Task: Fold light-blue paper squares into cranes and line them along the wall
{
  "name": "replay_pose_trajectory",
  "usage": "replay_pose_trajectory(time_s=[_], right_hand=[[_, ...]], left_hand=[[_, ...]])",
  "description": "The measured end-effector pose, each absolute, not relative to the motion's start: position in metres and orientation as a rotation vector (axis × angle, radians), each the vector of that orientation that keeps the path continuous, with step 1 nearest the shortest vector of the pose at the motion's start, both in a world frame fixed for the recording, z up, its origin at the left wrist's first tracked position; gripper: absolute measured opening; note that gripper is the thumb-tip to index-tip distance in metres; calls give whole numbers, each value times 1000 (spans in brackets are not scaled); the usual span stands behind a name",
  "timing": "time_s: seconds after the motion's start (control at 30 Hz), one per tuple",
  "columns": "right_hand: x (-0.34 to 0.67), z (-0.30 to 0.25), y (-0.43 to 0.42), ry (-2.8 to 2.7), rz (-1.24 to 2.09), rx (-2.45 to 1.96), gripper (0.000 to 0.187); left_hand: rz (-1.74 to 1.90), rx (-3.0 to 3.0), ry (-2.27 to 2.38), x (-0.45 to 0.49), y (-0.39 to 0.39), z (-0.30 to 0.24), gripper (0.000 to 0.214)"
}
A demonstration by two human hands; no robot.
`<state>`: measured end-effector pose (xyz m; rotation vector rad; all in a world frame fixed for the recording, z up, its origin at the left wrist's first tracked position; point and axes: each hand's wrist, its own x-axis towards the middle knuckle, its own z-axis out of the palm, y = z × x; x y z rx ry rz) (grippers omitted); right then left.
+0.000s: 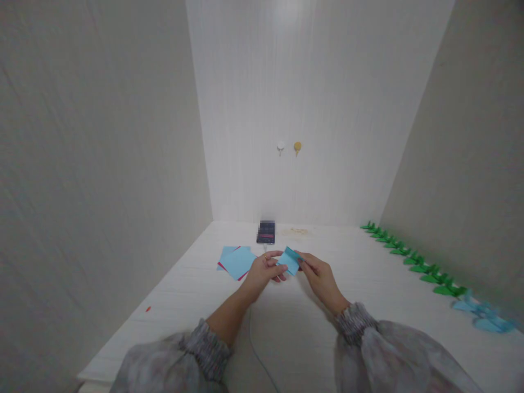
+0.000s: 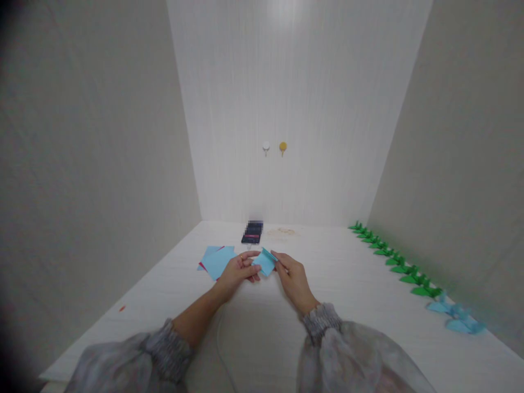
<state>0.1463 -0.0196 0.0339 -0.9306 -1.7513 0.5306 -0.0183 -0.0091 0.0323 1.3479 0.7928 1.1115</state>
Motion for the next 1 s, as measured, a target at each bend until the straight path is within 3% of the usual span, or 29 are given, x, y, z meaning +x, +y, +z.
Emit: replay_pose_trajectory(time_s=[0.17, 0.5, 0.87, 1.0], right_hand=[[145, 33, -19, -1474, 716, -1043, 26], [143, 27, -16, -1182, 1241, -809, 22], [141, 30, -18, -1122, 1344, -805, 20], [140, 32, -21, -1256, 1205, -795, 16]], left_hand=[[1139, 1372, 754, -20, -8, 25, 51], [1197, 1324, 831, -22, -3, 15, 30], [1182, 1236, 813, -22, -5, 19, 29], [1217, 1069, 751, -20, -4, 21, 32]])
